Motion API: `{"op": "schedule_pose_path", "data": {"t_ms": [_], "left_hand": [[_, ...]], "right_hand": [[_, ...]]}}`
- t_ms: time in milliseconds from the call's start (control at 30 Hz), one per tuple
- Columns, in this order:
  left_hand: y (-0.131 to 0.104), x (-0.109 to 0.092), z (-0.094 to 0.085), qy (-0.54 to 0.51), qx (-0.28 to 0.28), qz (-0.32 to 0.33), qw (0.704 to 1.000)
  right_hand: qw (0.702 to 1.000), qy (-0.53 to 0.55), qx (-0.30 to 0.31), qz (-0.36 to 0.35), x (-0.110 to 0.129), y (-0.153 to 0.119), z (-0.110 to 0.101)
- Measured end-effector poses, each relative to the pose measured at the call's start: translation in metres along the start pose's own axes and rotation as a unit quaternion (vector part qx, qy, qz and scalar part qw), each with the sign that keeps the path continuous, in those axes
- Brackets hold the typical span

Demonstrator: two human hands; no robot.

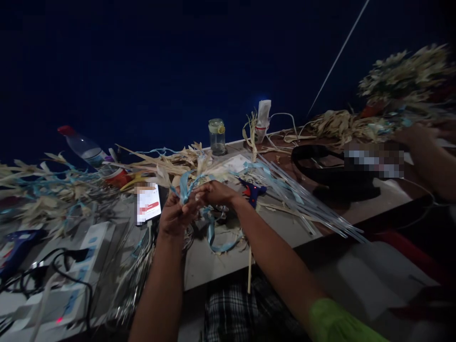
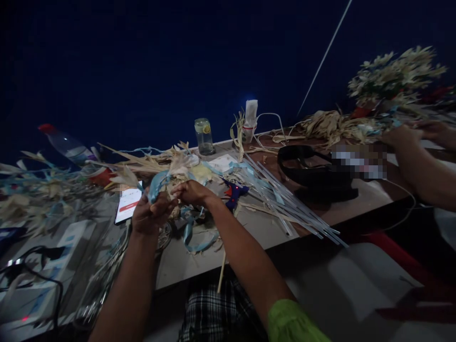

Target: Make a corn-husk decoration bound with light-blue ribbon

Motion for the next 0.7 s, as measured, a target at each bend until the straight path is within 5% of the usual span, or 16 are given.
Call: {"op": "schedule_pose_path", "data": {"t_ms": [300,467,533,700], "left_hand": [[0.006,0.010,0.003,0.002,-0.008,-0.038,0.999],[0.007,0.012,0.004,-0.012,-0.008,-0.041,0.999],[0.007,0.013,0.006,-0.011,-0.002,-0.046,0.999],[0.005,0.019,0.009,-0.007,0.008,-0.063,0.998]], "right_hand": [[0.970,0.073,-0.197,-0.123,0.027,-0.016,0.000],[0.934,0.163,-0.299,-0.108,0.019,-0.015,-0.007],[0.934,0.189,-0.278,-0.120,0.017,-0.012,-0.007],[0.950,0.272,-0.109,-0.111,0.016,-0.007,0.002]]}}
Point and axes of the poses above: each hand's wrist, its own y-axis towards the middle knuckle, its own z-axis out of the palm, x = y × z, the point moved 5 cm from there along y, towards the middle knuckle, and after that the axes turned 15 degrees about z, right-handed, at the moved point
